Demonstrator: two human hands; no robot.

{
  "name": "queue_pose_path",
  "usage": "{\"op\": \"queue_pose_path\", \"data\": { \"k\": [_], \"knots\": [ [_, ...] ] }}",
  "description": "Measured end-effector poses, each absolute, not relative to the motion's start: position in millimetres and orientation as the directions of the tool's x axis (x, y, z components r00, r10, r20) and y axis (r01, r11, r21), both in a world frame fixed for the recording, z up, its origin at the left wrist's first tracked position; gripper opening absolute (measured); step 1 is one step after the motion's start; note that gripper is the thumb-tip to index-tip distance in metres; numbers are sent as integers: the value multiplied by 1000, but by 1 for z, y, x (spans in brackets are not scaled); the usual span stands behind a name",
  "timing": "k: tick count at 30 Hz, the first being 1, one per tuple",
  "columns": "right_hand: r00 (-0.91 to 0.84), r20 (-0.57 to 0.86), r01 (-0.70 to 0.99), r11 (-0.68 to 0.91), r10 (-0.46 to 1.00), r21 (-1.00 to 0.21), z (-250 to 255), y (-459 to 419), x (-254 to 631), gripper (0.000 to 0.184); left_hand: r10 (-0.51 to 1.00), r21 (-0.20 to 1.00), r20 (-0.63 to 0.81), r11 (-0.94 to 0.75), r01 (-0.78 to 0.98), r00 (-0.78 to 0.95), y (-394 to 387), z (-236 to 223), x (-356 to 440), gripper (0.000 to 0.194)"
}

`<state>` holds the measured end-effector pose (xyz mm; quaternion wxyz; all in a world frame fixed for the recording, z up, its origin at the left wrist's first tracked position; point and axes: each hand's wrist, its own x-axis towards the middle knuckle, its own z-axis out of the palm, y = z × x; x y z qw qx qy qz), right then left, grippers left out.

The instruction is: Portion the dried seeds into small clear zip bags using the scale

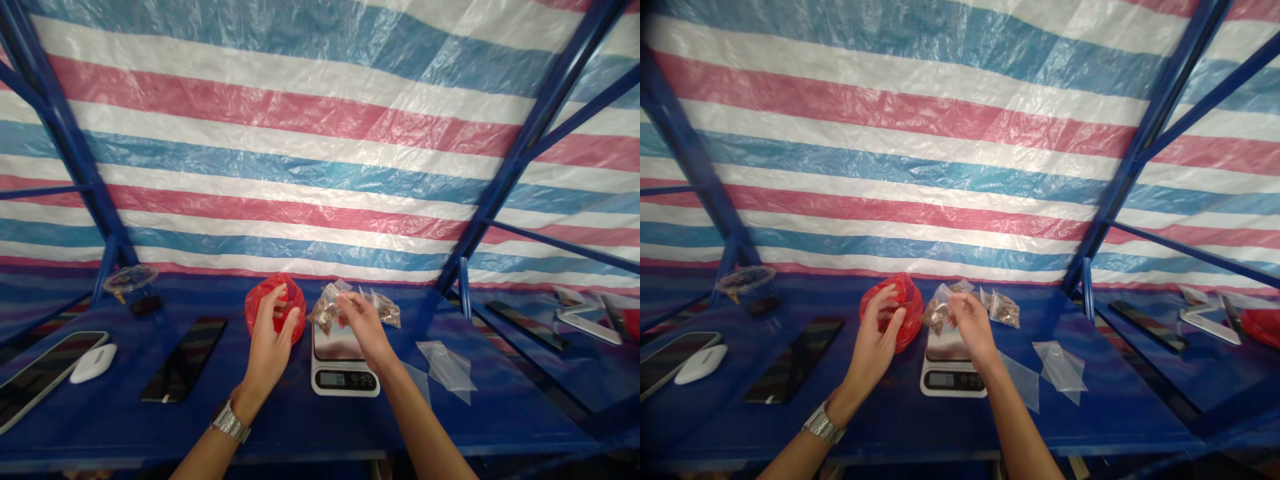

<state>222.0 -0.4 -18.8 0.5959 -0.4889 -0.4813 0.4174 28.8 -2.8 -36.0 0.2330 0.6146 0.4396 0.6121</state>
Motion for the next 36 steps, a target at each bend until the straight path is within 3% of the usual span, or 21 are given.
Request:
{"op": "queue_pose_path", "data": {
  "k": [2,4,6,8,10,15,21,25,28,32,36],
  "knots": [
    [259,105,-78,129,960,-988,-29,8,238,46,809,826,553,-499,263,-198,-1,-36,26,39],
    [373,91,41,81,923,-996,-36,13,254,48,800,828,552,-496,261,-235,0,-35,23,34],
    [486,230,327,69,843,-943,-38,13,269,45,806,833,544,-486,265,-233,0,-36,22,32],
    [484,412,580,69,772,-811,-38,11,282,38,817,834,537,-476,280,-211,0,-36,21,31],
    [436,476,693,52,763,-719,-36,7,293,34,814,815,553,-484,320,-177,-2,-37,21,29],
    [309,361,784,-20,880,-621,-34,-5,323,29,772,711,631,-536,454,-77,-3,-37,20,24],
    [-126,192,794,215,973,-569,-40,-39,346,22,736,621,671,-498,605,-83,1,-36,9,22],
    [-144,120,830,186,982,-525,-42,-58,354,26,731,518,669,-325,791,-138,6,-36,-1,28],
    [-125,109,835,164,986,-525,-43,-60,359,27,737,461,654,-212,862,-168,21,-42,-12,43],
    [-156,84,789,176,984,-589,-45,-56,361,34,847,516,532,-335,788,12,47,-52,-34,56],
    [-189,44,799,180,981,-574,-50,-51,358,33,960,638,278,-210,741,33,57,-52,-52,38]
  ]
}}
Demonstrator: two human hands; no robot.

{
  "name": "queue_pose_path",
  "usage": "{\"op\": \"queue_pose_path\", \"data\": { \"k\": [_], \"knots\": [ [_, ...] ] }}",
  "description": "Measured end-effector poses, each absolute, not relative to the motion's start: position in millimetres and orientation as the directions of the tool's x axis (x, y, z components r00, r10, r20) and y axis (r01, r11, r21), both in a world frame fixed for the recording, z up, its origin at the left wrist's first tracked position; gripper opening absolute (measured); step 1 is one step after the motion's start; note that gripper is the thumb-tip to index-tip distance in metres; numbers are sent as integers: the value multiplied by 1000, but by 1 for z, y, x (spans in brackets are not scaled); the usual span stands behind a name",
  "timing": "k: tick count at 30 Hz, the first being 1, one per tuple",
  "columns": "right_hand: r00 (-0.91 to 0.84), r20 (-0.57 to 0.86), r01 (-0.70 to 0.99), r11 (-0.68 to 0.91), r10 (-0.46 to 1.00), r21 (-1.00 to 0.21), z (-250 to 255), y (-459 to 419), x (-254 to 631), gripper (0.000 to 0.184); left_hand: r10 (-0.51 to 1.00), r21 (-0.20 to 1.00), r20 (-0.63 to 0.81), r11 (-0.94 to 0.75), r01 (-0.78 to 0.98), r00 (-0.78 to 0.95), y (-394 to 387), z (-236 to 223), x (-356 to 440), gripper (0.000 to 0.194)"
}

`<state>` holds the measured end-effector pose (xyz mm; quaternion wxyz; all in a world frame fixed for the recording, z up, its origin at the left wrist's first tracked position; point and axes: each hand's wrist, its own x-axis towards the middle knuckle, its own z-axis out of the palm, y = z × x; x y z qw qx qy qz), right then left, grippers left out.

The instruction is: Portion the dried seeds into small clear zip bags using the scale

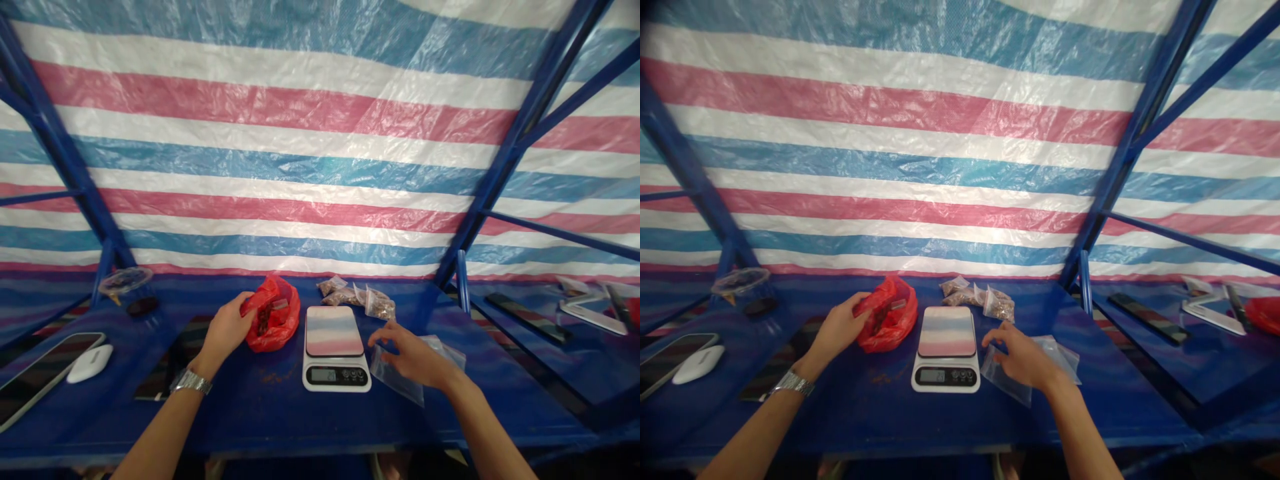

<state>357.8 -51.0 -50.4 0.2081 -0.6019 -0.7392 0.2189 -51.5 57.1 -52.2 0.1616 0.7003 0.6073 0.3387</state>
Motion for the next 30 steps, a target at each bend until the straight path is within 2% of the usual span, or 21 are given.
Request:
{"op": "queue_pose_path", "data": {
  "k": [4,8,11,13,15,17,19,21,25,28,30],
  "knots": [
    [-195,67,851,203,978,-485,-54,-43,358,23,973,692,229,-134,709,-39,53,-54,-55,26],
    [-115,152,898,168,982,-406,-54,-31,357,23,980,746,197,-123,655,-40,50,-60,-54,24],
    [-47,247,927,134,968,-349,-55,-23,353,24,965,745,254,-150,650,-69,47,-59,-54,45],
    [-27,270,947,111,963,-300,-57,-19,349,24,921,693,383,-232,683,-75,45,-56,-54,66],
    [-25,278,963,98,960,-253,-59,-15,345,24,861,613,508,-336,715,-31,43,-51,-53,73],
    [-28,311,969,102,950,-224,-58,-13,343,23,850,576,525,-385,721,35,41,-46,-53,59],
    [-14,375,968,106,927,-227,-55,-11,341,23,901,622,431,-338,707,51,40,-43,-53,36],
    [11,456,957,122,890,-261,-49,-8,339,22,943,691,332,-256,676,19,40,-42,-53,22],
    [68,620,854,276,781,-441,-32,-7,317,19,950,779,309,-221,587,-52,39,-44,-52,24],
    [136,614,609,423,778,-671,-20,-13,277,23,944,812,318,-222,539,-90,33,-45,-48,28],
    [84,545,413,469,834,-781,-15,-18,243,24,931,807,344,-225,546,-124,26,-42,-45,36]
  ]
}}
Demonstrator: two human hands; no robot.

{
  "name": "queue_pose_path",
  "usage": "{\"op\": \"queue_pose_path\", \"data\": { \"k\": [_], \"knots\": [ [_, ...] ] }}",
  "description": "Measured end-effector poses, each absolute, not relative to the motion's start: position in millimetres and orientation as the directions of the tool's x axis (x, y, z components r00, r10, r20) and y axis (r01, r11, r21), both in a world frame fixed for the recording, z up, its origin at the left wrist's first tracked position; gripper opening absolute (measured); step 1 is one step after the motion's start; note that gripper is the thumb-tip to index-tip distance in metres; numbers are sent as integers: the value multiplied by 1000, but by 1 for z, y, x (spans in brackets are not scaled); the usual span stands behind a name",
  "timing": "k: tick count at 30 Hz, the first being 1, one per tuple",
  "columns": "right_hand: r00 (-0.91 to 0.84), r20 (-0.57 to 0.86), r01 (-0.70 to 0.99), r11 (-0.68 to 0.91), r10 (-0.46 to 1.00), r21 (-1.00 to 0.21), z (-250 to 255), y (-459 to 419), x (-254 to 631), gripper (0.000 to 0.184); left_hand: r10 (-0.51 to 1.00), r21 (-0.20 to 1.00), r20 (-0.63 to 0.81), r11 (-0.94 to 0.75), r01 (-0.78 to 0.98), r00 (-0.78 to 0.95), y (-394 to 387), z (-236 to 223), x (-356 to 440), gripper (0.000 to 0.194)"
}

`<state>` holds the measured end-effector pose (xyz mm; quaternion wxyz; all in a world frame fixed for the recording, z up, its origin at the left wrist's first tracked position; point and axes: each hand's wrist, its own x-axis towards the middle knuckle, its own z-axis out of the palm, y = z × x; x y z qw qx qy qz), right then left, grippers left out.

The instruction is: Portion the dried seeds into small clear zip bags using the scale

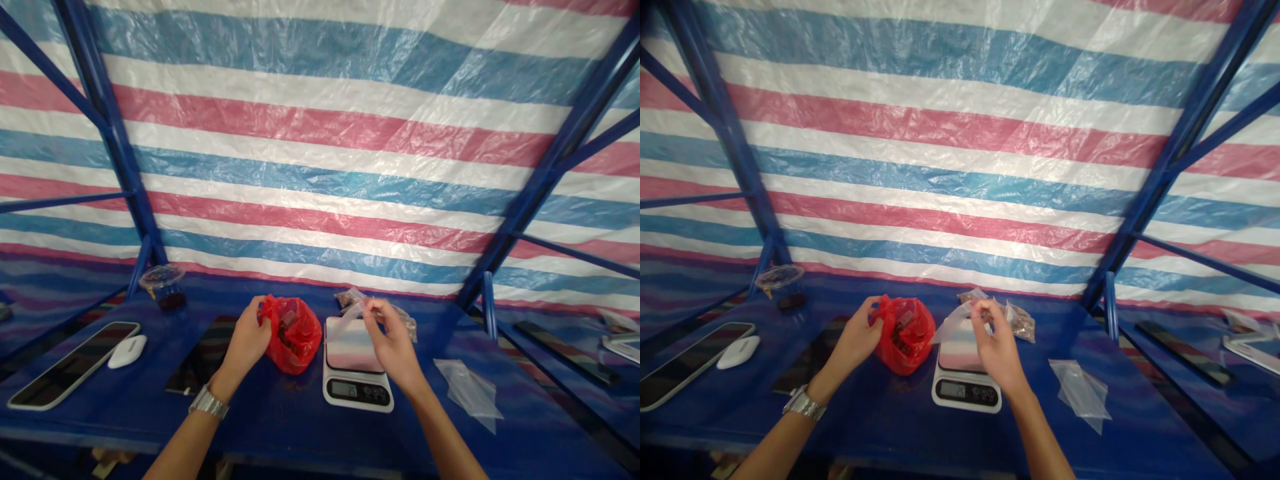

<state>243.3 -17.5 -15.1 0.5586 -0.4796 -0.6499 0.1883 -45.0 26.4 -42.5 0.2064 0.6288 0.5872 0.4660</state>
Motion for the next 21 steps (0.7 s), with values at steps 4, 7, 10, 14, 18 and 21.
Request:
{"op": "queue_pose_path", "data": {
  "k": [4,7,10,14,18,21],
  "knots": [
    [-192,498,351,533,845,-770,-17,-21,178,20,823,609,567,-435,663,19,16,-33,-43,47],
    [-390,475,584,611,789,-535,-25,-15,150,19,740,413,607,-605,681,290,18,-34,-48,29],
    [-452,395,741,583,800,-332,-32,-8,145,24,803,375,495,-543,752,333,27,-47,-58,26],
    [-420,358,852,498,834,-161,-32,-4,158,31,856,350,443,-439,827,267,37,-64,-72,45],
    [-349,358,910,404,866,-91,-24,-4,167,30,848,221,490,-346,912,202,32,-55,-74,57],
    [-290,411,930,355,864,-91,-18,-3,169,28,823,130,555,-227,965,118,23,-40,-69,60]
  ]
}}
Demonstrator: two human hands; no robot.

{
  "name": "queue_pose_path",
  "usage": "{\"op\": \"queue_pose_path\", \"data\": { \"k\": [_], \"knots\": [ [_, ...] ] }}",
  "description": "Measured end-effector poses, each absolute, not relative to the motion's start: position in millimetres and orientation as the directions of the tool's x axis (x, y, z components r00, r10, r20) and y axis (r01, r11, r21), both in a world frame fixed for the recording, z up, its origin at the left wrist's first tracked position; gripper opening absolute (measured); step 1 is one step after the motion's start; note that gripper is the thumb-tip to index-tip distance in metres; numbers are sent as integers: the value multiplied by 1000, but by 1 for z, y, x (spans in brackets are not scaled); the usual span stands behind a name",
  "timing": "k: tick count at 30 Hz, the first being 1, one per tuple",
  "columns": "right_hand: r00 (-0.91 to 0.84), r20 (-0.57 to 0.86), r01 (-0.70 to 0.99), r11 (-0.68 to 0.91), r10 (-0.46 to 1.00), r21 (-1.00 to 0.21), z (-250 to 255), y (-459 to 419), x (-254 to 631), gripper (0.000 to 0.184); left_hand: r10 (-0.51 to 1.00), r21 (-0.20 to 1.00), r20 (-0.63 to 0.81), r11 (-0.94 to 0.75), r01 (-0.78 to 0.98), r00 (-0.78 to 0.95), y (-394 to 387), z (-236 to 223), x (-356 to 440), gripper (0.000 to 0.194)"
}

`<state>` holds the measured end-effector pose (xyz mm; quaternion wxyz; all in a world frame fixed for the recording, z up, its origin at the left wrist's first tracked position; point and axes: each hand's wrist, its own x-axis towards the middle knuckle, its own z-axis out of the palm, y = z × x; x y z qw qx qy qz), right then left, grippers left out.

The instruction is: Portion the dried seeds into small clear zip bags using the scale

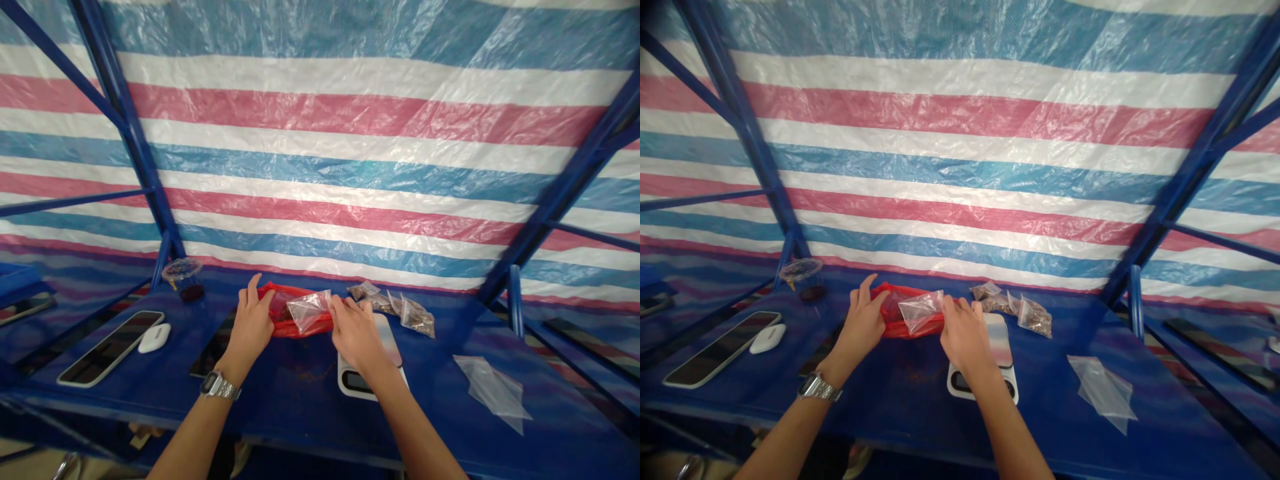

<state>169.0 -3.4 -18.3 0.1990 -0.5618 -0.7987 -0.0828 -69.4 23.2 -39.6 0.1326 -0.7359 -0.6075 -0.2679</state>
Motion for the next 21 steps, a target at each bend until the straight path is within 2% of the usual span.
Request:
{"op": "queue_pose_path", "data": {
  "k": [2,5,8,10,14,17,19,21],
  "knots": [
    [-268,454,933,346,849,-95,-17,-2,170,28,830,92,550,-168,982,90,18,-35,-65,57],
    [-281,449,927,361,848,-100,-23,2,172,32,886,67,457,-119,991,76,14,-40,-59,51],
    [-295,436,914,384,850,-130,-31,5,175,34,914,109,399,-127,986,74,14,-49,-53,47],
    [-279,459,895,401,843,-193,-34,7,177,30,910,165,407,-154,974,75,14,-51,-51,48],
    [-196,510,834,416,837,-362,-31,6,180,24,868,277,493,-216,936,54,12,-40,-51,44],
    [-160,554,804,434,817,-407,-26,3,178,20,748,342,664,-309,887,4,4,-24,-49,34],
    [-178,581,787,469,794,-400,-22,-1,176,19,656,332,753,-431,839,40,-4,-15,-42,34],
    [-205,605,773,506,770,-383,-19,-3,171,18,622,273,768,-537,798,155,-11,-12,-32,40]
  ]
}}
